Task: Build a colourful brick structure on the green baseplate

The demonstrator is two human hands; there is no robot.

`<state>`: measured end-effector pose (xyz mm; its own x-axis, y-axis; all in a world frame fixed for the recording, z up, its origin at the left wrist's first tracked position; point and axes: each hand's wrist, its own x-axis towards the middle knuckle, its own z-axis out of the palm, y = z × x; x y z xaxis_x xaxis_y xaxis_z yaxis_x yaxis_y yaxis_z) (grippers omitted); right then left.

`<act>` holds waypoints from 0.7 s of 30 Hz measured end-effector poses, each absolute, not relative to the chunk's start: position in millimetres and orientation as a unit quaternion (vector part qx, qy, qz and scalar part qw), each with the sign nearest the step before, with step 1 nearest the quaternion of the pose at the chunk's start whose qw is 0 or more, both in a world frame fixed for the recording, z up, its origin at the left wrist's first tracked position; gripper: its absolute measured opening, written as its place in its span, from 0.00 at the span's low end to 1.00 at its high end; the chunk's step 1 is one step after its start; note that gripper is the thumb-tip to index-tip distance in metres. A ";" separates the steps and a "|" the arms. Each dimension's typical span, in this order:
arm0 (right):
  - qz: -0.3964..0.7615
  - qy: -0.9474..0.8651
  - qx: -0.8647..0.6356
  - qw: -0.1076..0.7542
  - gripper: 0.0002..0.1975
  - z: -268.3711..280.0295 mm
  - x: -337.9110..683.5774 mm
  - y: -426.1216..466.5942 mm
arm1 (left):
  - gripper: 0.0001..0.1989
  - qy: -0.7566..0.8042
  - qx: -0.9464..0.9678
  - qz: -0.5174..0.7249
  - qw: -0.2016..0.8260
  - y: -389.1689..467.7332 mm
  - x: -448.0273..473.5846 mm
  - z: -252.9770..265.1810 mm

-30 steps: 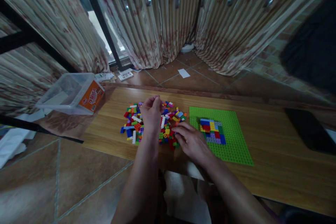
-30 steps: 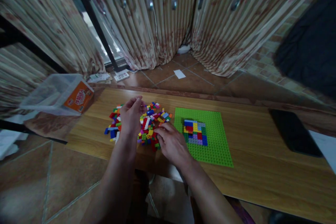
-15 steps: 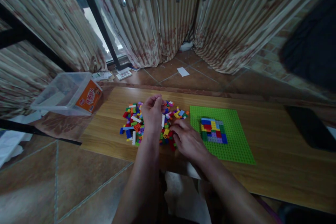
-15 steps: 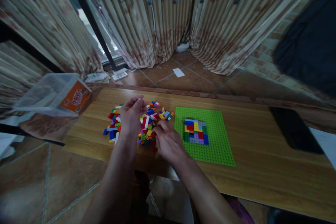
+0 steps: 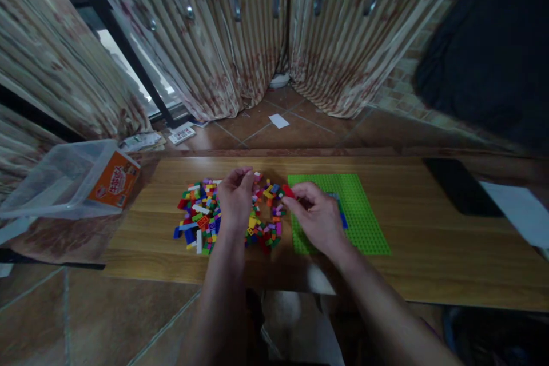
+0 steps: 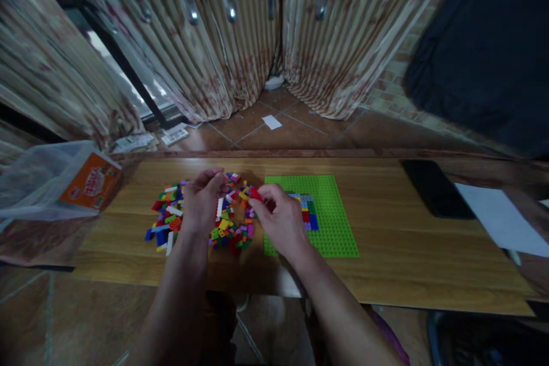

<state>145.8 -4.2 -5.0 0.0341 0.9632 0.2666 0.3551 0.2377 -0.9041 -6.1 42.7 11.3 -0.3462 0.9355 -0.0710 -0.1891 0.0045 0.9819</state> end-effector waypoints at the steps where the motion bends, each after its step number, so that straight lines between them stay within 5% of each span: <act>1: 0.308 -0.596 -0.545 0.503 0.08 -5.9 156.8 -0.9 | 0.10 0.545 0.357 0.605 0.458 42.9 -3.1 9.2; 21: 0.140 -0.586 -0.739 0.302 0.06 -23.1 244.2 -1.1 | 0.08 0.553 0.691 0.330 0.330 24.9 59.8 -18.6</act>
<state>244.2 -1.1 -23.1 0.2741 0.9503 0.1478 0.7816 -0.1306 -0.6099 59.8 24.9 -18.6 0.1708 0.9811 0.0907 0.5466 -0.1710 0.8198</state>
